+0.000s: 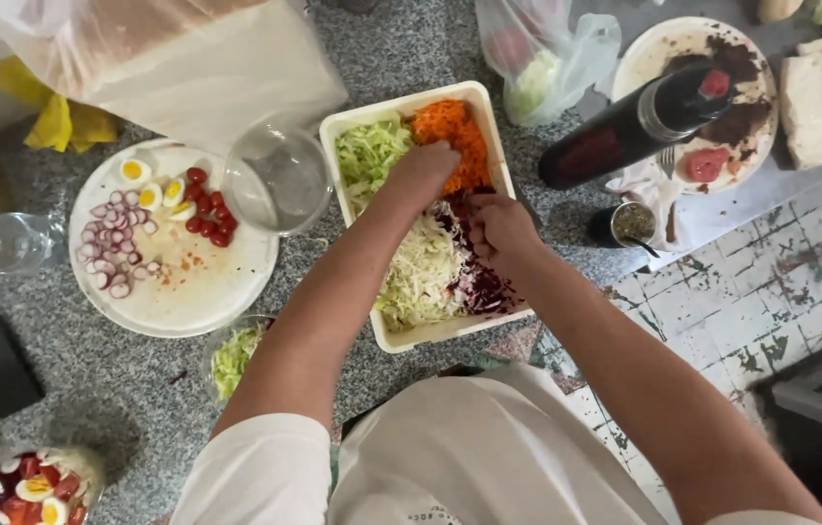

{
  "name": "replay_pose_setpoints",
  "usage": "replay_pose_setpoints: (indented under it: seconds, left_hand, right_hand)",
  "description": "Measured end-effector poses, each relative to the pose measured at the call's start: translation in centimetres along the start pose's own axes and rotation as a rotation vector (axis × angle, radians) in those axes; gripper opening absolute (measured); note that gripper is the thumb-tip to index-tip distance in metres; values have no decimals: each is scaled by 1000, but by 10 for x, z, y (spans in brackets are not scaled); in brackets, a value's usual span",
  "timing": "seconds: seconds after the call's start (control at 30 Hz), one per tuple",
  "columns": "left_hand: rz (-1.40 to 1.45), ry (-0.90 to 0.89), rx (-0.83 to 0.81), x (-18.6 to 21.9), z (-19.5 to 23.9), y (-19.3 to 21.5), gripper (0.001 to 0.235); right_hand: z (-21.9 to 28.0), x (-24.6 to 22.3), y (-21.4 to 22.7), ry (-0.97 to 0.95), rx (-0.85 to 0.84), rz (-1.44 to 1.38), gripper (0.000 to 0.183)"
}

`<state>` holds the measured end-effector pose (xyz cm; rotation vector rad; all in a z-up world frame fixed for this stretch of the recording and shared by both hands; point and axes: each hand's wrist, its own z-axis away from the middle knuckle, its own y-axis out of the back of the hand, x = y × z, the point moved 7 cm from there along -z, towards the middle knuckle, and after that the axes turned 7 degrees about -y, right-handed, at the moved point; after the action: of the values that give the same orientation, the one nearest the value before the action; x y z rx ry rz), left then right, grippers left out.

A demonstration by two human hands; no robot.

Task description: The person assembles a layered salad in a clear glass jar by hand, adding shredded cabbage, carrots, and beets, then placing halved hard-boiled eggs, radish slices, and cherry tomatoes on top. The person uses a knife to cut cherry tomatoes in half before adding them.

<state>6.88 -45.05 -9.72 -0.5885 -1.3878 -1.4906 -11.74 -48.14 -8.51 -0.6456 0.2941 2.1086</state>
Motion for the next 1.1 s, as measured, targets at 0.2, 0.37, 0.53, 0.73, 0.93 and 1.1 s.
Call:
replay_pose_setpoints:
  seconds: [0.2, 0.37, 0.53, 0.73, 0.93, 1.1]
  left_hand:
    - [243, 192, 3, 13, 17, 16, 34]
    - [79, -43, -2, 17, 10, 8, 31]
    - [74, -284, 19, 60, 26, 13, 41]
    - [-348, -508, 127, 82, 19, 17, 45]
    - [-416, -495, 312, 105, 27, 38, 49]
    - [-432, -471, 460, 124, 53, 63, 48]
  right_hand:
    - [-5, -2, -17, 166, -137, -87, 52]
    - [33, -17, -17, 237, -139, 49, 52]
    - [61, -31, -9, 307, -156, 170, 52]
    - [94, -60, 5, 466, -144, 382, 50]
    - [133, -96, 10, 599, -148, 510, 49]
    - [163, -122, 0, 733, -135, 709, 49]
